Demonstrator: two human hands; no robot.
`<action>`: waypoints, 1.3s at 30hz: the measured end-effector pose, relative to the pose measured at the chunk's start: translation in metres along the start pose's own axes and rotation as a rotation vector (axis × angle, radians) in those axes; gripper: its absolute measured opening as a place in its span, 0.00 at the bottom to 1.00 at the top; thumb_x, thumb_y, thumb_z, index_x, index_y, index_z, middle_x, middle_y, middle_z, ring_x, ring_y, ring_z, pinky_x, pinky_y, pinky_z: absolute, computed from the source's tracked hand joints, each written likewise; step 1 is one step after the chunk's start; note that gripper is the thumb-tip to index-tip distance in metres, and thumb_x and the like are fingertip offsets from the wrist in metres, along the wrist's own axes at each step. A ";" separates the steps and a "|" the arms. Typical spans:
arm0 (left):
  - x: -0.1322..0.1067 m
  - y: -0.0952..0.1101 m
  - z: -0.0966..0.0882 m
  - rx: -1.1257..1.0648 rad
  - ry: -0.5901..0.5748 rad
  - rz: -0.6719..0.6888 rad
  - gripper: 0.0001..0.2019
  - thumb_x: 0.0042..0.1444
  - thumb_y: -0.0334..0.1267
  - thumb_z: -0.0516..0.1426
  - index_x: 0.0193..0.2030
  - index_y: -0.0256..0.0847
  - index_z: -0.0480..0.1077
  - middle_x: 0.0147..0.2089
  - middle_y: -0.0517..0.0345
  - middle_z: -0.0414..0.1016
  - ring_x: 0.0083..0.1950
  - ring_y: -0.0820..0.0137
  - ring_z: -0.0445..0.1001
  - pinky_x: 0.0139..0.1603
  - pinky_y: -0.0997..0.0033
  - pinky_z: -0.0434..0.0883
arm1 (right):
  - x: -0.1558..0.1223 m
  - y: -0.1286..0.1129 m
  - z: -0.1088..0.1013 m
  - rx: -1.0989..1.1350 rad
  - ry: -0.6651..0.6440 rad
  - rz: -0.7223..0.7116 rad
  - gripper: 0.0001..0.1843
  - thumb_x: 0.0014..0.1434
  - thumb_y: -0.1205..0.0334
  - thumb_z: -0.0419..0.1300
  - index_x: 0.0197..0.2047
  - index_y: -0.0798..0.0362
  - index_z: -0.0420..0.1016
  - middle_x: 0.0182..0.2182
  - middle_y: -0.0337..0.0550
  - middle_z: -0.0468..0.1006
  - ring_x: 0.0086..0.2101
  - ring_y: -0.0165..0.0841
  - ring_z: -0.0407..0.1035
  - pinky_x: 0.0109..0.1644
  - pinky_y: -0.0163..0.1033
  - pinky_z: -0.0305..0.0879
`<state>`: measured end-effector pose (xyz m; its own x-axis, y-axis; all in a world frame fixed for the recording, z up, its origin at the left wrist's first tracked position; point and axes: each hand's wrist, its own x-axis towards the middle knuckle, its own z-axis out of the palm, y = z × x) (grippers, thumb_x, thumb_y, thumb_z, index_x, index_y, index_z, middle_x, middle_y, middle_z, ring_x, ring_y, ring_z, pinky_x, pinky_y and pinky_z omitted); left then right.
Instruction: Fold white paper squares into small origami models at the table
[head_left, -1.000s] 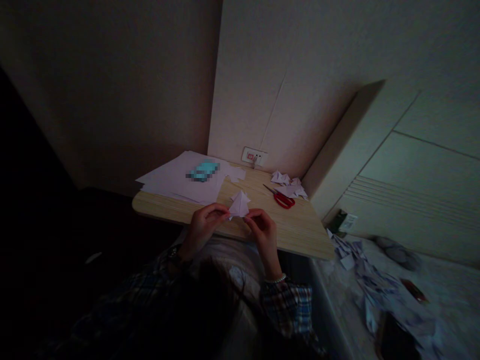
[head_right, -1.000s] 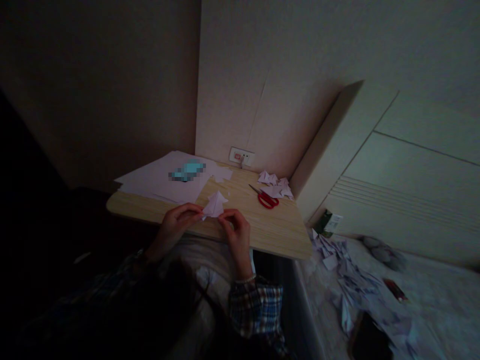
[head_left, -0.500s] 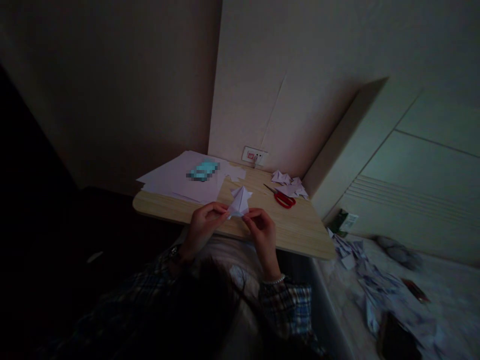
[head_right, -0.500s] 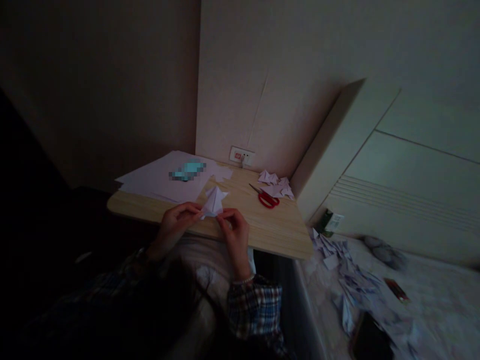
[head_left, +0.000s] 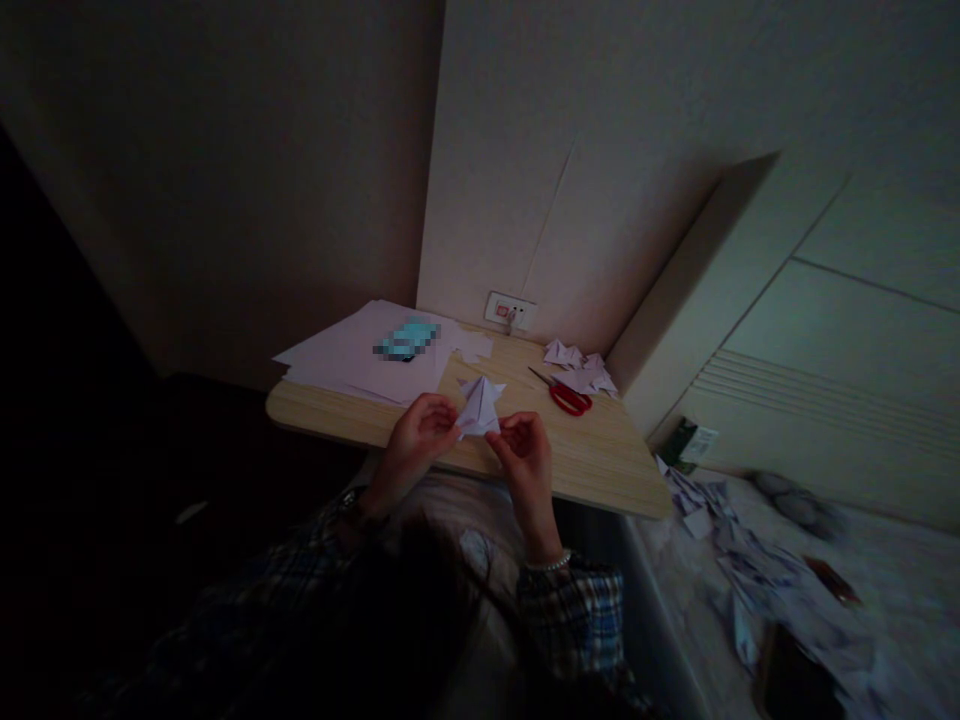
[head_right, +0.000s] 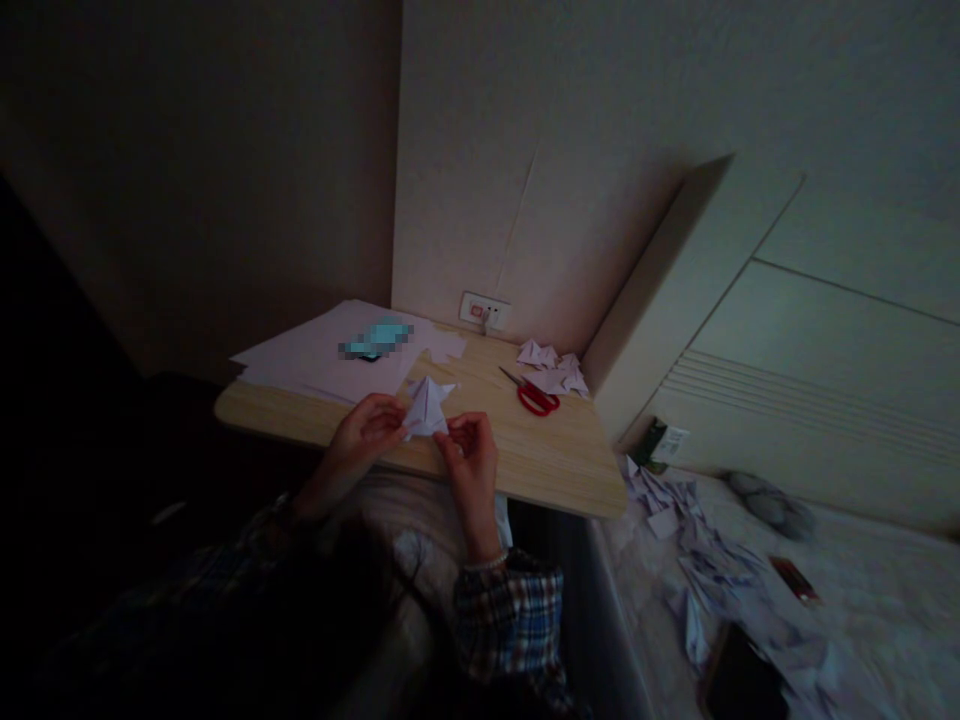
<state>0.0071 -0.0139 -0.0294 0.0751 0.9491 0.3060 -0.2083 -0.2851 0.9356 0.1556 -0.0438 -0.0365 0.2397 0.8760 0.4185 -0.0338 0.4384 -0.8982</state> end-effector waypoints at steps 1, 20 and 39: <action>0.001 0.000 0.000 -0.005 -0.009 -0.007 0.18 0.37 0.38 0.64 0.37 0.39 0.66 0.37 0.58 0.73 0.37 0.71 0.74 0.41 0.70 0.72 | 0.000 -0.001 0.000 -0.015 -0.007 -0.013 0.13 0.48 0.63 0.64 0.33 0.49 0.62 0.30 0.36 0.70 0.33 0.29 0.68 0.38 0.35 0.66; -0.001 0.013 0.002 0.156 -0.107 -0.031 0.14 0.38 0.47 0.65 0.23 0.37 0.73 0.25 0.60 0.75 0.29 0.69 0.73 0.33 0.72 0.70 | -0.002 -0.004 0.001 -0.270 -0.117 -0.025 0.06 0.51 0.59 0.64 0.32 0.50 0.73 0.27 0.36 0.76 0.30 0.31 0.69 0.35 0.36 0.64; 0.001 0.000 0.003 0.253 -0.024 0.059 0.12 0.41 0.45 0.63 0.22 0.38 0.70 0.23 0.62 0.72 0.28 0.71 0.69 0.30 0.74 0.66 | -0.004 -0.004 0.005 -0.378 -0.134 -0.021 0.04 0.53 0.60 0.61 0.30 0.52 0.73 0.27 0.39 0.76 0.30 0.32 0.68 0.35 0.37 0.62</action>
<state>0.0103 -0.0137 -0.0287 0.0942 0.9273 0.3622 0.0373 -0.3668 0.9295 0.1500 -0.0477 -0.0336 0.1065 0.8969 0.4291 0.3348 0.3740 -0.8649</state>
